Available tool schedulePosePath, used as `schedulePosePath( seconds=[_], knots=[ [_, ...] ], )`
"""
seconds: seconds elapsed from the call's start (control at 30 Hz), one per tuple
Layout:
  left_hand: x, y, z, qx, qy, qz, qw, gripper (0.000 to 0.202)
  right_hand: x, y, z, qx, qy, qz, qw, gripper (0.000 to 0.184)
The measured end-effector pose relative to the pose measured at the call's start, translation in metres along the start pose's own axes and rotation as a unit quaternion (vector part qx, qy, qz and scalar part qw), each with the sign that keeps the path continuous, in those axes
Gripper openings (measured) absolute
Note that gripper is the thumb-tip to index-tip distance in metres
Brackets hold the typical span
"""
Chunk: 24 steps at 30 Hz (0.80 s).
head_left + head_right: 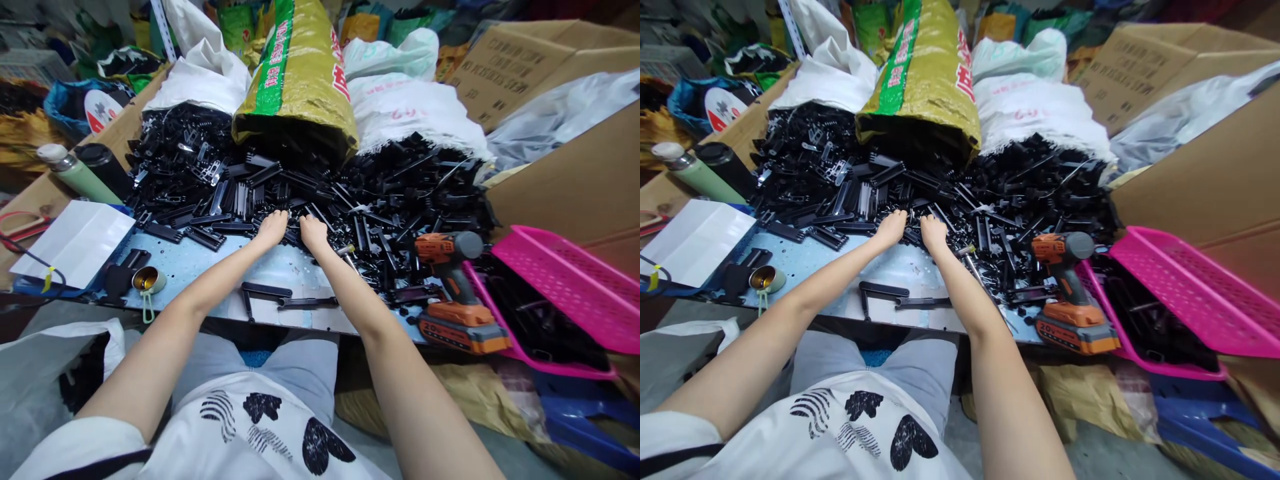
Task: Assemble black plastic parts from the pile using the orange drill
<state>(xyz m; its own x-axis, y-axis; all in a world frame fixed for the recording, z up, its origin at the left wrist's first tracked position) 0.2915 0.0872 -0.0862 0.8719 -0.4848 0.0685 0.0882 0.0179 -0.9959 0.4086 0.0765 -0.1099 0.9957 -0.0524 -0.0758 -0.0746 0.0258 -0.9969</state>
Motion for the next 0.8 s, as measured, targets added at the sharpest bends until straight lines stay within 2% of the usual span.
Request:
schedulePosePath(
  seconds=[0.17, 0.27, 0.33, 0.43, 0.53, 0.6, 0.7, 0.8],
  knots=[
    [-0.054, -0.022, -0.093, 0.035, 0.000, -0.103, 0.994, 0.022, 0.016, -0.003, -0.006, 0.052, 0.002, 0.100, 0.994, 0.027],
    [-0.076, -0.021, -0.144, 0.003, -0.027, -0.133, 0.991, 0.027, 0.025, -0.010, -0.027, 0.088, -0.037, 0.211, 0.973, 0.026],
    [-0.079, -0.018, -0.166, -0.029, -0.025, -0.133, 0.990, 0.030, 0.023, -0.016, -0.048, 0.078, -0.077, 0.281, 0.954, 0.023],
    [-0.070, -0.014, -0.183, -0.075, 0.005, -0.107, 0.991, 0.028, 0.012, -0.023, -0.085, 0.009, -0.107, 0.364, 0.925, 0.018],
    [-0.059, -0.015, -0.187, -0.115, 0.040, -0.044, 0.992, 0.029, -0.001, -0.028, -0.120, -0.075, -0.112, 0.408, 0.903, 0.018],
    [-0.051, -0.017, -0.186, -0.134, 0.061, 0.007, 0.989, 0.030, -0.009, -0.031, -0.136, -0.111, -0.113, 0.417, 0.895, 0.018],
    [-0.039, -0.018, -0.181, -0.148, 0.098, 0.058, 0.982, 0.030, -0.019, -0.033, -0.149, -0.135, -0.127, 0.393, 0.901, 0.014],
    [-0.030, -0.012, -0.177, -0.136, 0.120, 0.062, 0.981, 0.023, -0.032, -0.035, -0.154, -0.120, -0.167, 0.312, 0.927, 0.010]
  ],
)
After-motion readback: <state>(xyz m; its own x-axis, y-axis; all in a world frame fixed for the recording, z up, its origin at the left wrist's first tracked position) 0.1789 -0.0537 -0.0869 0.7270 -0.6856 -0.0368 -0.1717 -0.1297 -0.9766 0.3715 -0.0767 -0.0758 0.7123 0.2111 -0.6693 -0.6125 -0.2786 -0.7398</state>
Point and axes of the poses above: each hand's wrist, its own z-axis towards the middle knuckle, its own y-axis out of the palm, x = y × z, the point moved 6 cm from there along z, towards the middle knuckle, and after that the axes turned 5 degrees about z, right-handed, at the moved point
